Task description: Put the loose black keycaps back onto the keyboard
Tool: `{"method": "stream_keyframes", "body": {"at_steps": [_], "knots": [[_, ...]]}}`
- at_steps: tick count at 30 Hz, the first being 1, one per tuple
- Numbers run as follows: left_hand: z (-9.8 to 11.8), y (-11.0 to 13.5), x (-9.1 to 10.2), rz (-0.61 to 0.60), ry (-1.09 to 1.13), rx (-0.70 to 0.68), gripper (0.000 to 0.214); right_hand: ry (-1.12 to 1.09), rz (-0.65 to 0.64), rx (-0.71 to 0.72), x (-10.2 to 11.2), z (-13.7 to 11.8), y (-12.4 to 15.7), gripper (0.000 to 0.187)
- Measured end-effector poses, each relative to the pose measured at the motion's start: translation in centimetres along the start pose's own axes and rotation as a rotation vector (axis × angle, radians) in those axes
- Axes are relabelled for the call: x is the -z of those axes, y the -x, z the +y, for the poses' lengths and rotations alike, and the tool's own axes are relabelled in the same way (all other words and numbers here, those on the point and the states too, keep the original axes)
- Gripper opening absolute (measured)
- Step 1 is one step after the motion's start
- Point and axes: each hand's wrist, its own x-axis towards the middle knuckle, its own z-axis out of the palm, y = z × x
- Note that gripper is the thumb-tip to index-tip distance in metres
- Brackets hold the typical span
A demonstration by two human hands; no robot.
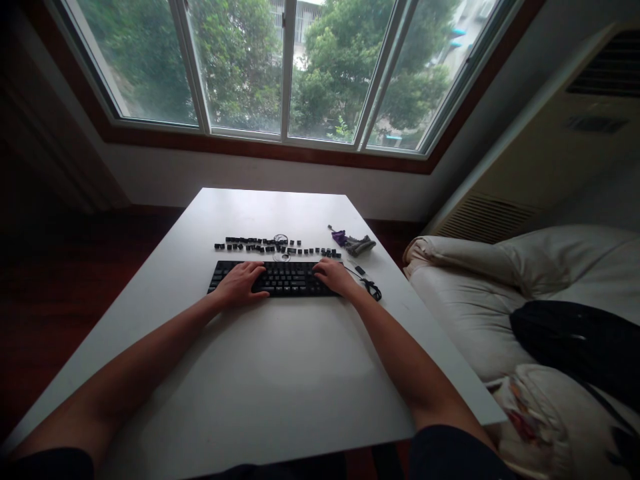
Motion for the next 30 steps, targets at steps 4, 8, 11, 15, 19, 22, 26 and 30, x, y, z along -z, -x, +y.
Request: {"method": "stream_keyframes", "body": {"at_steps": [4, 8, 11, 15, 19, 22, 26, 30], "knots": [[0.0, 0.0, 0.1, -0.003, 0.002, 0.0, 0.068, 0.089, -0.044, -0.011, 0.2, -0.8, -0.1, 0.018], [0.0, 0.0, 0.1, -0.005, 0.006, 0.002, 0.068, 0.189, -0.094, 0.008, 0.6, -1.9, -0.4, 0.016], [0.0, 0.0, 0.1, -0.002, 0.006, 0.004, 0.068, 0.199, -0.099, 0.012, 0.6, -2.2, -0.6, 0.016], [0.0, 0.0, 0.2, -0.01, 0.019, 0.012, 0.069, 0.051, -0.074, -0.009, 0.8, -1.5, -0.4, 0.024], [0.0, 0.0, 0.3, -0.02, 0.031, 0.021, 0.068, -0.168, 0.058, -0.089, 2.1, -0.8, -0.4, 0.019], [0.0, 0.1, 0.3, -0.016, 0.029, 0.019, 0.068, -0.457, 0.211, -0.183, 3.0, -1.6, -1.1, 0.027], [0.0, 0.1, 0.3, -0.016, 0.027, 0.016, 0.068, -1.061, 0.287, -0.196, 2.5, -3.5, -2.2, 0.039], [0.2, 0.1, 0.4, -0.016, 0.021, 0.016, 0.068, -1.322, 0.181, -0.211, 0.0, -4.6, -2.6, 0.042]]}}
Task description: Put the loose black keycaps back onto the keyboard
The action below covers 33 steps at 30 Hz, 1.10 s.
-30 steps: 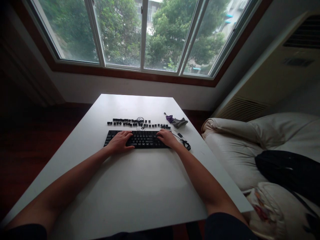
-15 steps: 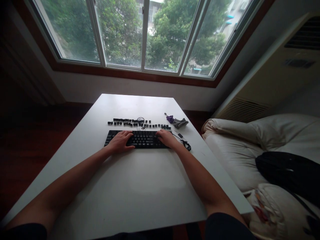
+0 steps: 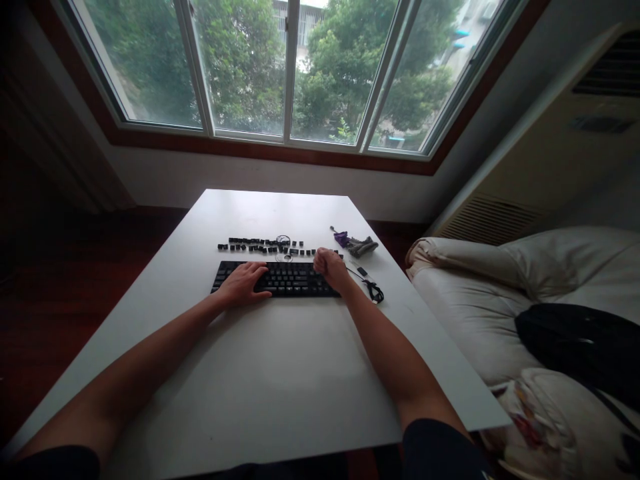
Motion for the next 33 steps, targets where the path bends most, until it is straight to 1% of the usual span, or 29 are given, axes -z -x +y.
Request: {"method": "stream_keyframes", "body": {"at_steps": [2, 4, 6, 10, 13, 16, 19, 21, 22, 24, 26, 27, 28, 31, 33], "knots": [[0.0, 0.0, 0.0, -0.002, -0.002, 0.0, 0.068, 0.011, -0.029, -0.091, -0.4, 1.3, 0.0, 0.044], [0.0, 0.0, 0.0, -0.006, -0.002, 0.006, 0.069, 0.032, -0.034, -0.134, -0.4, 2.0, 0.0, 0.044], [-0.1, -0.1, 0.0, -0.009, -0.002, 0.011, 0.069, 0.024, -0.019, -0.123, -0.1, 2.0, -0.1, 0.044], [-0.2, -0.2, -0.1, -0.008, 0.001, 0.008, 0.069, -0.008, 0.026, -0.073, 0.7, 1.3, -0.7, 0.04], [-0.1, -0.3, -0.2, -0.01, 0.004, 0.008, 0.069, 0.034, 0.043, -0.085, 0.7, 1.8, -0.9, 0.039], [0.0, -0.3, -0.1, -0.007, 0.01, 0.01, 0.068, 0.085, 0.021, -0.103, 0.4, 2.7, -0.8, 0.038], [0.1, -0.4, 0.0, -0.007, 0.01, 0.014, 0.068, 0.158, 0.009, -0.085, 0.9, 2.8, -1.0, 0.038], [0.0, -0.4, 0.0, -0.006, 0.006, 0.011, 0.068, 0.268, 0.087, -0.01, 1.9, 2.2, -1.4, 0.037], [-0.1, -0.3, -0.1, -0.007, 0.004, 0.008, 0.068, 0.354, 0.156, 0.042, 2.6, 1.9, -1.7, 0.037], [-0.2, -0.3, -0.1, -0.011, 0.003, 0.007, 0.068, 0.602, 0.279, 0.118, 4.3, 1.2, -2.4, 0.034], [-0.3, -0.4, -0.2, -0.014, 0.004, 0.014, 0.068, 0.883, 0.348, 0.145, 6.1, 0.8, -3.1, 0.027], [-0.3, -0.4, -0.2, -0.015, 0.005, 0.018, 0.068, 1.007, 0.352, 0.141, 6.9, 0.7, -3.4, 0.021], [-0.4, -0.4, -0.1, -0.014, 0.005, 0.019, 0.068, 1.117, 0.32, 0.126, 7.7, 0.7, -3.7, 0.016], [-0.5, -0.5, 0.2, -0.025, 0.01, 0.004, 0.068, 1.389, 0.195, 0.089, 9.5, 1.0, -4.1, 0.012], [-0.6, -0.5, 0.5, -0.042, 0.015, -0.015, 0.067, 1.502, 0.131, 0.076, 10.2, 1.3, -4.3, 0.013]]}}
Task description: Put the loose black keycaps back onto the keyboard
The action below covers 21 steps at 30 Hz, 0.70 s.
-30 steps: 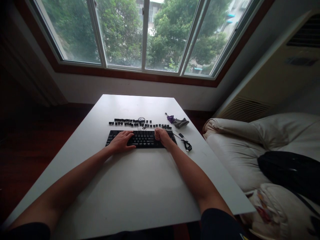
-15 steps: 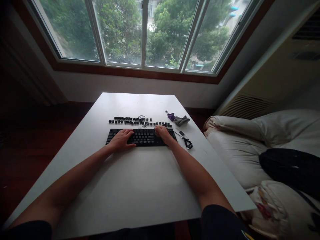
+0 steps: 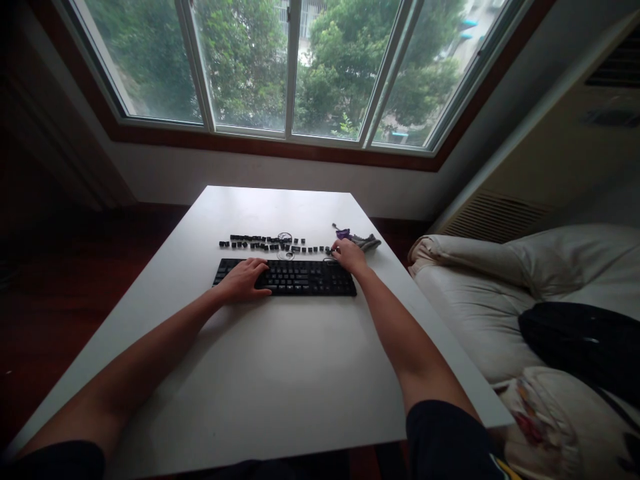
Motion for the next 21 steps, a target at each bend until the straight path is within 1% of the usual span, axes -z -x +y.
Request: {"method": "stream_keyframes", "body": {"at_steps": [4, 11, 16, 19, 21], "knots": [[-0.1, 0.1, 0.5, 0.002, -0.002, -0.019, 0.066, 0.114, -0.069, 0.073, -0.9, 0.3, -0.4, 0.017], [0.3, 0.3, 0.7, 0.002, -0.009, -0.015, 0.065, 0.214, -0.052, 0.071, -2.0, -0.4, -1.4, 0.02], [0.4, 0.3, 0.6, 0.015, -0.004, -0.028, 0.066, 0.235, -0.047, 0.045, -2.0, -0.8, -1.5, 0.015], [0.2, 0.2, 0.4, 0.013, -0.005, -0.026, 0.066, 0.219, -0.024, 0.067, -1.6, -1.0, -1.3, 0.015], [0.1, 0.1, 0.4, 0.008, -0.006, -0.021, 0.067, 0.17, -0.008, 0.088, -1.1, -1.2, -1.0, 0.016]]}}
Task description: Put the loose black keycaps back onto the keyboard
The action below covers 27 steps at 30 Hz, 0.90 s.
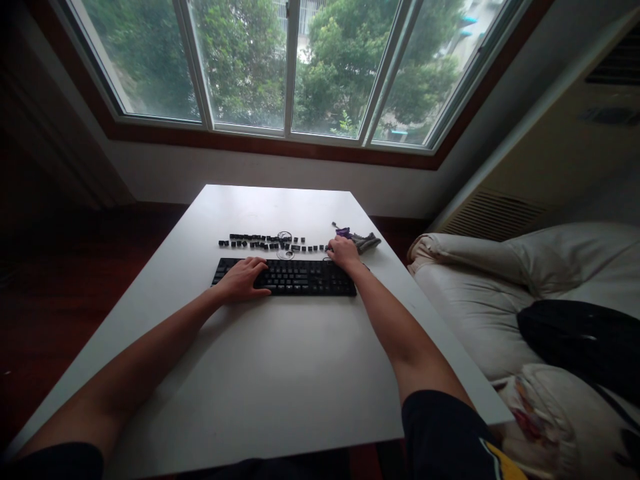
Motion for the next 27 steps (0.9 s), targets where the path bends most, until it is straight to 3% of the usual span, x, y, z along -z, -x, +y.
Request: {"method": "stream_keyframes", "body": {"at_steps": [6, 10, 18, 27], "knots": [[-0.2, 0.2, -0.3, 0.021, -0.004, -0.003, 0.067, -0.363, -0.109, 0.13, 2.3, 0.0, 2.5, 0.018], [-0.1, 0.3, -0.5, 0.019, -0.002, 0.008, 0.067, -0.498, -0.235, 0.115, 3.4, 0.2, 4.3, 0.024], [0.0, 0.4, -0.8, 0.04, -0.012, 0.008, 0.068, -0.387, -0.285, 0.138, 3.5, -1.1, 5.7, 0.019], [-0.3, 0.4, -0.9, 0.047, -0.011, 0.003, 0.069, -0.051, -0.314, 0.255, 5.0, -2.9, 5.2, 0.017]]}}
